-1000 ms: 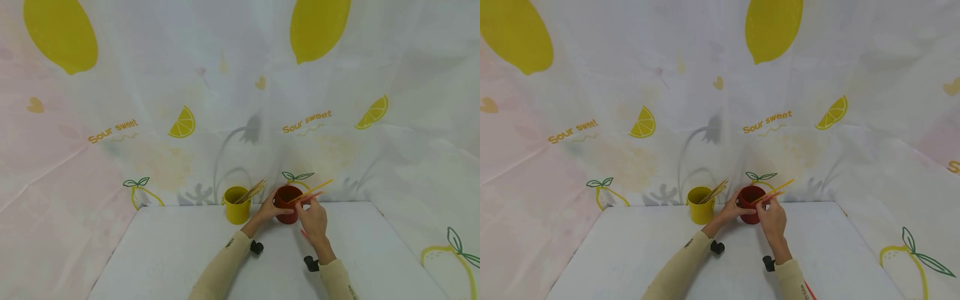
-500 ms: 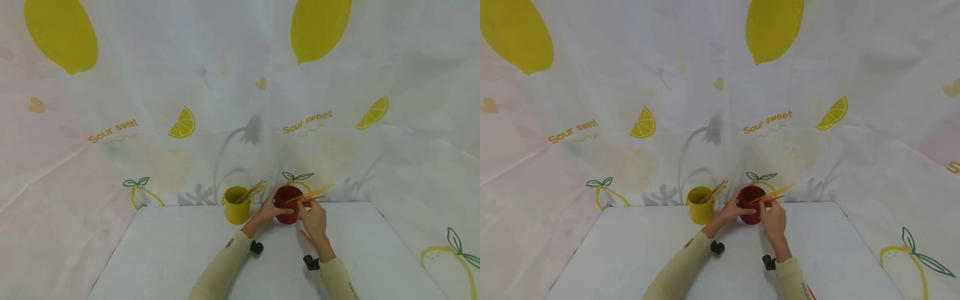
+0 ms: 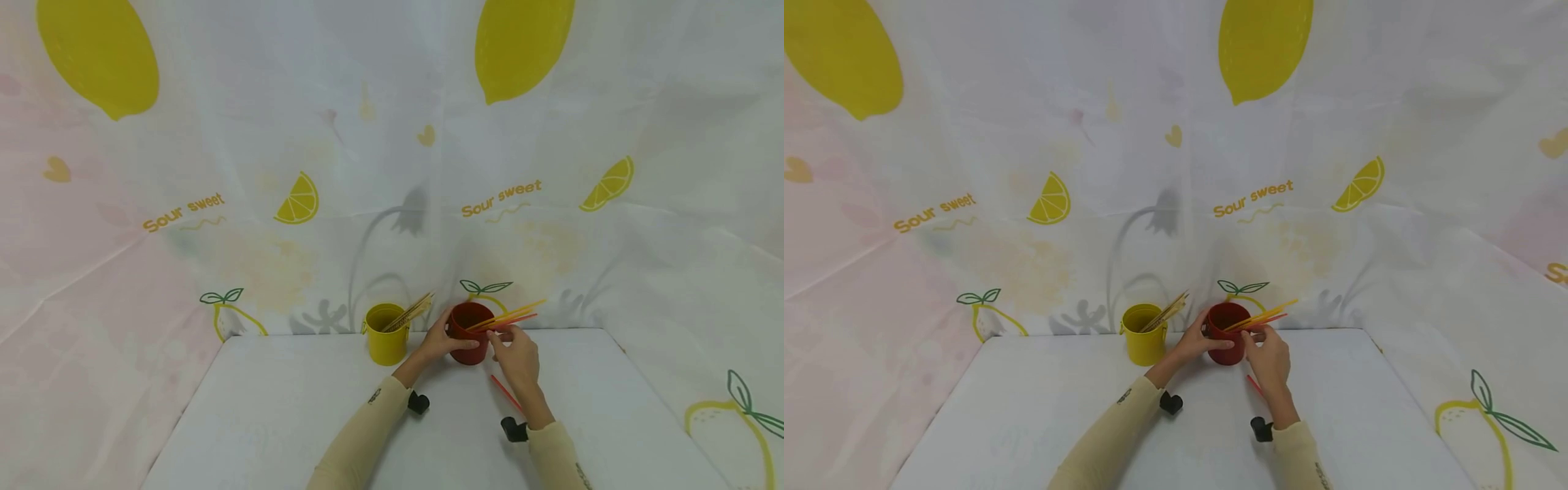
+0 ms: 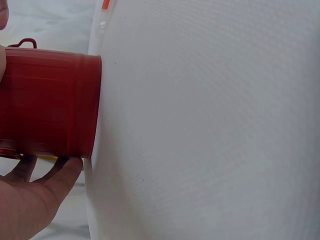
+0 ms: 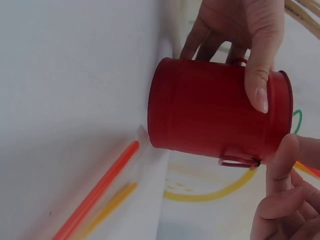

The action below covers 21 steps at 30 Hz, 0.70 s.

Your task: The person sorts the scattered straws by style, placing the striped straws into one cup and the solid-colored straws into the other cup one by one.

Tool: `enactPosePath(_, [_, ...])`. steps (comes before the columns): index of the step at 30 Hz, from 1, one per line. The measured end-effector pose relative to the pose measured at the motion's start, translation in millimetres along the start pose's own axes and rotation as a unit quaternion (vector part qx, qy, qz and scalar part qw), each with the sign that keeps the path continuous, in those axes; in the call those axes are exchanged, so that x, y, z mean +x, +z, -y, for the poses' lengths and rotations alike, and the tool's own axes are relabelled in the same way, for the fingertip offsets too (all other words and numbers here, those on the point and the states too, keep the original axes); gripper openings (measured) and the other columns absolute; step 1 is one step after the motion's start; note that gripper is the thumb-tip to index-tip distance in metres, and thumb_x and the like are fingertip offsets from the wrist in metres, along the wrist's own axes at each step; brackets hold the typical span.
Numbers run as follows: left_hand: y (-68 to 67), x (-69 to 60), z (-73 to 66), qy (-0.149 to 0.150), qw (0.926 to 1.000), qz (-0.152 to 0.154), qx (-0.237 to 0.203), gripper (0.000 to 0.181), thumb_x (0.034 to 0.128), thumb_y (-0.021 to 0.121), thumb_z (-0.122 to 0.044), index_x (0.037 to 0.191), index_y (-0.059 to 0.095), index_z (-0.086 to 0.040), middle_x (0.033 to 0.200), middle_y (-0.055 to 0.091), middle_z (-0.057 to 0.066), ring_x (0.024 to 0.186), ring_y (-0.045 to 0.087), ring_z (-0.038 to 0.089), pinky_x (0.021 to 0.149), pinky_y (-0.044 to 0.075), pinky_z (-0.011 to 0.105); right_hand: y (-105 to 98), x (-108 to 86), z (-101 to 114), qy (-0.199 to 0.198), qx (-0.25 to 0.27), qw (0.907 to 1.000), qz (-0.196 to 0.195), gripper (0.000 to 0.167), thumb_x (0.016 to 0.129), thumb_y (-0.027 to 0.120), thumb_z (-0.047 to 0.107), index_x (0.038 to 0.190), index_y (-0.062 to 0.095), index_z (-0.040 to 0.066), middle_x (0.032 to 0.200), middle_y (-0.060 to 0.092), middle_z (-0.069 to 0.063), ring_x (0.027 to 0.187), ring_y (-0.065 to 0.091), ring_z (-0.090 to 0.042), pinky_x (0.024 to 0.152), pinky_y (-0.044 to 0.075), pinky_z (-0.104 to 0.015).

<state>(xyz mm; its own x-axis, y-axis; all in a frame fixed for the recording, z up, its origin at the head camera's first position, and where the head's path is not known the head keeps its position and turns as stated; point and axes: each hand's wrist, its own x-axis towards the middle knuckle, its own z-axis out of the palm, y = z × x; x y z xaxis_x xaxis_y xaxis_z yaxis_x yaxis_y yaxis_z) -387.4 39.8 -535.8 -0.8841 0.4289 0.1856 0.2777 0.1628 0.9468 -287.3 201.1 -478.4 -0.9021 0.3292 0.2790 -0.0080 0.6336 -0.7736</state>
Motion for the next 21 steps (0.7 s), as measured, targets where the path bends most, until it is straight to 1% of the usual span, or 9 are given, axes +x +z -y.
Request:
enactPosePath(5, [-0.8, -0.3, -1.3, 0.003, 1.0, -0.004, -0.003, 0.079, 0.0784, 0.086, -0.027, 0.144, 0.042, -0.038, 0.135, 0.051, -0.016, 0.124, 0.046, 0.012, 0.1, 0.045, 0.041, -3, -3.7, -3, 0.001, -0.001, 0.9998, 0.02, 0.035, 0.093, 0.071, 0.026, 0.114, 0.065, -0.001, 0.095, 0.072, -0.019, 0.057, 0.067, -0.017, 0.06, 0.045, -0.031])
enactPosePath(7, [-0.2, 0.3, -1.3, 0.007, 0.9999, -0.003, -0.009, 0.079, 0.0788, 0.086, -0.023, 0.144, 0.042, -0.035, 0.135, 0.051, -0.014, 0.124, 0.045, 0.013, 0.101, 0.044, 0.044, -6, -4.7, -4, 0.001, -0.005, 0.9995, 0.032, 0.036, 0.093, 0.071, 0.025, 0.115, 0.065, -0.002, 0.094, 0.071, -0.019, 0.058, 0.067, -0.018, 0.059, 0.046, -0.031])
enactPosePath(12, [0.9, 0.9, -2.1, 0.009, 0.9998, -0.003, -0.016, 0.08, 0.0794, 0.085, -0.018, 0.145, 0.042, -0.029, 0.136, 0.052, -0.01, 0.126, 0.045, 0.017, 0.101, 0.043, 0.047, -14, -8.0, -4, 0.006, -0.027, 0.9967, 0.077, 0.037, 0.091, 0.072, 0.021, 0.115, 0.063, -0.005, 0.091, 0.071, -0.016, 0.058, 0.066, -0.017, 0.057, 0.049, -0.031])
enactPosePath(16, [-0.3, 0.0, -2.7, 0.0, 0.9999, 0.001, -0.012, 0.08, 0.0797, 0.085, -0.023, 0.145, 0.041, -0.032, 0.136, 0.051, -0.012, 0.125, 0.045, 0.015, 0.102, 0.043, 0.045, -20, -11.3, -5, 0.013, -0.062, 0.9906, 0.121, 0.036, 0.089, 0.072, 0.017, 0.114, 0.062, -0.006, 0.084, 0.07, -0.011, 0.059, 0.064, -0.016, 0.055, 0.049, -0.033])
enactPosePath(21, [-0.3, 0.1, -0.3, -0.002, 1.0, 0.007, -0.004, 0.078, 0.0792, 0.085, -0.029, 0.144, 0.041, -0.035, 0.136, 0.051, -0.014, 0.126, 0.045, 0.013, 0.103, 0.042, 0.043, -26, -14.5, -5, 0.03, -0.095, 0.9805, 0.169, 0.038, 0.086, 0.075, 0.016, 0.113, 0.062, -0.007, 0.077, 0.067, -0.005, 0.06, 0.061, -0.015, 0.056, 0.049, -0.033])
